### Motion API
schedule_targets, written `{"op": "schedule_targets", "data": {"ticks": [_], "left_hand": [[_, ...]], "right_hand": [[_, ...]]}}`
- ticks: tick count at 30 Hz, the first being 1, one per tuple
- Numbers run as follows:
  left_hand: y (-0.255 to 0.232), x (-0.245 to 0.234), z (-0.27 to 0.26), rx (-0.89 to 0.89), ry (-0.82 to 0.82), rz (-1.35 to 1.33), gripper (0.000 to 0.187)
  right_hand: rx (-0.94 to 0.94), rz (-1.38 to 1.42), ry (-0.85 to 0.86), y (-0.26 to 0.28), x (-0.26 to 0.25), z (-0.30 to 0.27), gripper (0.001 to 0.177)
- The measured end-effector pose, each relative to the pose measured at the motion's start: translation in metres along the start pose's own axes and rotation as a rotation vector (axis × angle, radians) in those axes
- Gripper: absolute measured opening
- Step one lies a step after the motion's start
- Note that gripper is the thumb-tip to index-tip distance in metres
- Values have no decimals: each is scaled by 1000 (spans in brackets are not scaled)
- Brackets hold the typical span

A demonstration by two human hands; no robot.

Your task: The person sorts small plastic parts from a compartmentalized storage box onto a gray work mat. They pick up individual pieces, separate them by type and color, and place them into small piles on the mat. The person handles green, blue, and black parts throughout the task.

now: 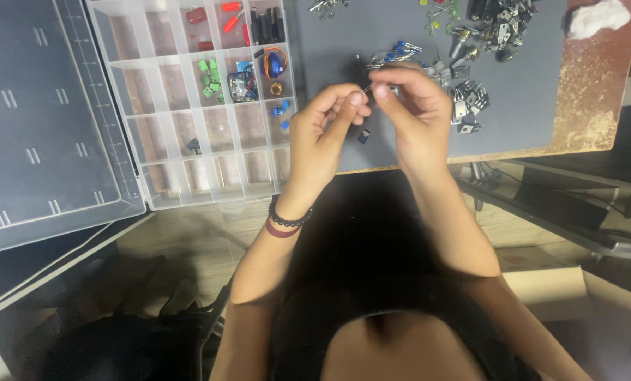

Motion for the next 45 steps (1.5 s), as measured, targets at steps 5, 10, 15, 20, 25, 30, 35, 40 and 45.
{"op": "schedule_targets", "data": {"ticks": [5, 10, 15, 20, 25, 30, 35, 40, 45], "left_hand": [[5, -3, 3, -54, 69, -49, 23], [14, 0, 2, -81, 169, -239, 21], [11, 2, 1, -79, 143, -223, 21], [6, 1, -3, -84, 102, -196, 21], [-2, -2, -3, -50, 60, -119, 24], [14, 0, 1, -191, 66, -261, 22], [24, 4, 5, -361, 95, -485, 20], [31, 8, 6, -395, 115, -579, 19], [-6, 3, 1, -22, 51, -106, 7]], "right_hand": [[-4, -41, 128, -12, -7, 3, 10], [89, 189, 213, -31, -5, 2, 8], [58, 157, 141, -26, -4, 2, 11], [31, 118, 96, -20, 0, 1, 12], [35, 164, 81, -14, 7, 0, 13], [-43, -16, 55, -6, 6, -2, 13], [-96, -103, 39, 4, 5, -4, 10], [-123, -182, 28, 21, 5, -6, 10], [-103, -152, -1, 21, 2, -8, 8]]}}
Point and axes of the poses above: each hand's wrist, its own z-axis towards the middle knuckle, its own x-axis out of the palm, y = z × x, the point moved 5 cm from there along z, towards the middle knuckle, and after that the axes turned 2 degrees about y, right-handed, at the moved point
